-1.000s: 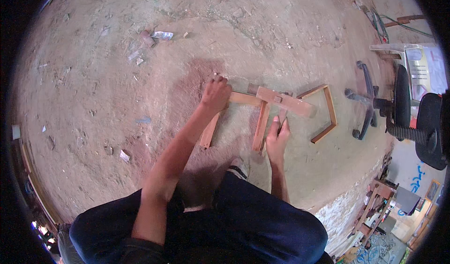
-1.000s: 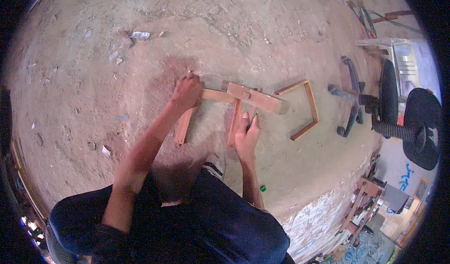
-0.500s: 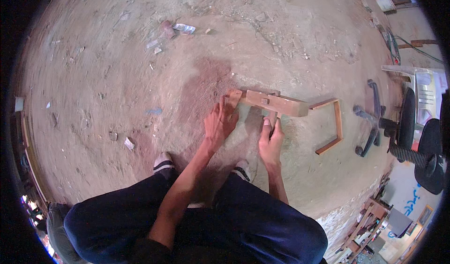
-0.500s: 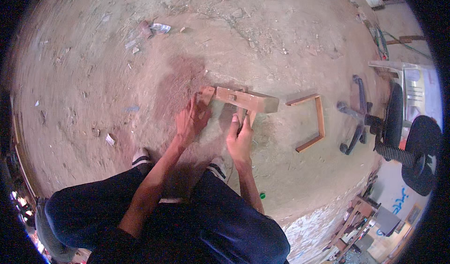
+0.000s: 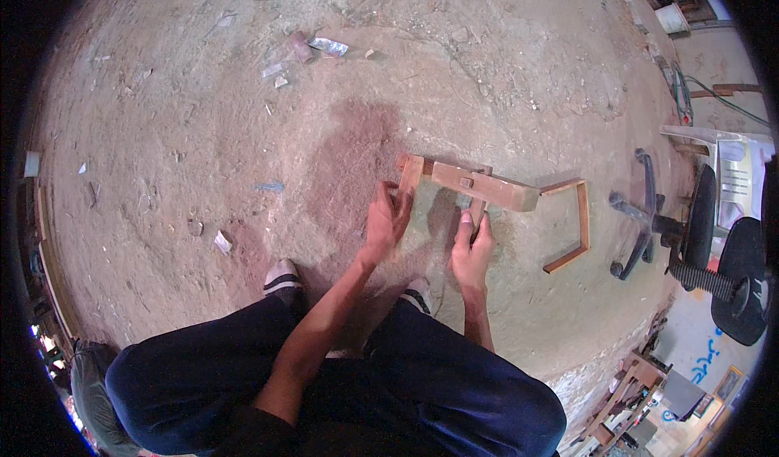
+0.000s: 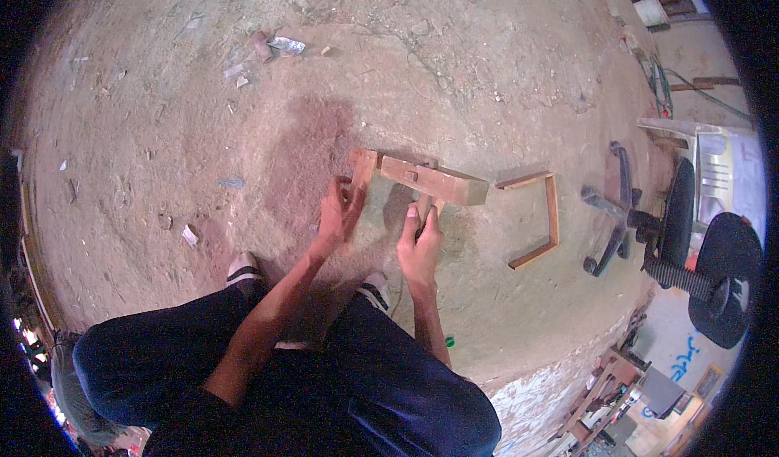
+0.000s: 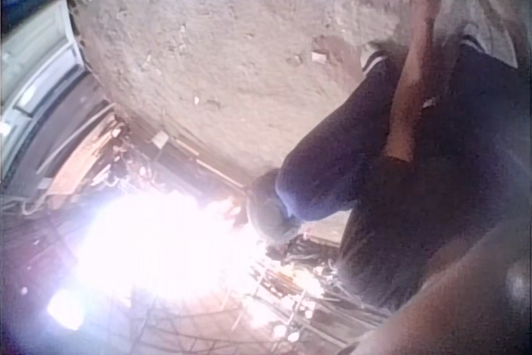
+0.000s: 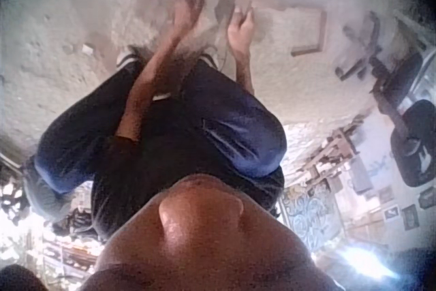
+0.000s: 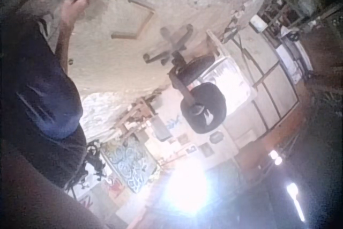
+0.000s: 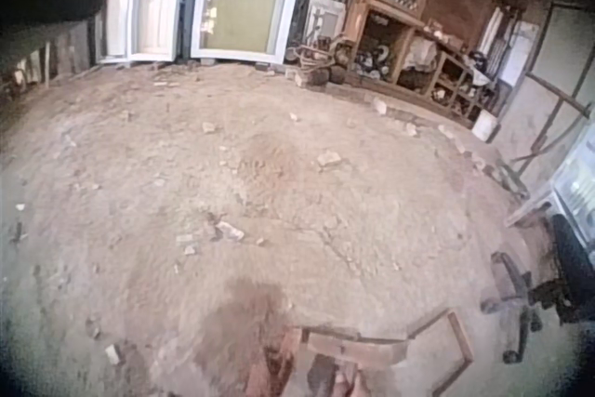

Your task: The person joins small wooden pieces together to form a U-shaped frame and then strikes one joint with a wooden block to secure it.

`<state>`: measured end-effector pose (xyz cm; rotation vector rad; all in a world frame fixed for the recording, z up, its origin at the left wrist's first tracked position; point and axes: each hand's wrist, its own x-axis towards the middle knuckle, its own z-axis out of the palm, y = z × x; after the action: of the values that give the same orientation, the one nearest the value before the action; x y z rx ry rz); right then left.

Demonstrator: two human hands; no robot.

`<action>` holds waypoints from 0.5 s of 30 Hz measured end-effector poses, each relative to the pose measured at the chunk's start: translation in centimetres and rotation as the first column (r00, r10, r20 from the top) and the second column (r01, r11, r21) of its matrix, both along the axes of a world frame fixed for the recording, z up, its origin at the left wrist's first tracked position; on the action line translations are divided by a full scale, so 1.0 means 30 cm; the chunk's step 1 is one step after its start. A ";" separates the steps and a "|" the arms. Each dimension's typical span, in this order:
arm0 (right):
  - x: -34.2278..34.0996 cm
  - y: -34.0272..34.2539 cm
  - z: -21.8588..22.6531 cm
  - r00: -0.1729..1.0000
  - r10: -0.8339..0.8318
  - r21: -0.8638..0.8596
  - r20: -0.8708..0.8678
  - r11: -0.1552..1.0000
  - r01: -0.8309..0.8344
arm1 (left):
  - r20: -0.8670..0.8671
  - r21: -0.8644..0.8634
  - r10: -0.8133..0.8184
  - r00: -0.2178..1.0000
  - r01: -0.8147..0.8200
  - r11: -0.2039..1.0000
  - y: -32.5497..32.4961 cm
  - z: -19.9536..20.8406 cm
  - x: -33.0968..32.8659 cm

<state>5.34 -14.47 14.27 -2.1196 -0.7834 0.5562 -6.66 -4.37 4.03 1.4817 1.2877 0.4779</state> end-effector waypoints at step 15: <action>0.006 0.015 0.004 0.999 0.036 0.043 0.002 0.998 -0.036 | -0.190 -0.186 -0.181 0.965 0.145 0.972 0.073 -0.034 0.007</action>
<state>5.52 -14.03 14.41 -2.0700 -0.8285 0.5524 -6.46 -2.16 3.02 1.5062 1.3173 0.1039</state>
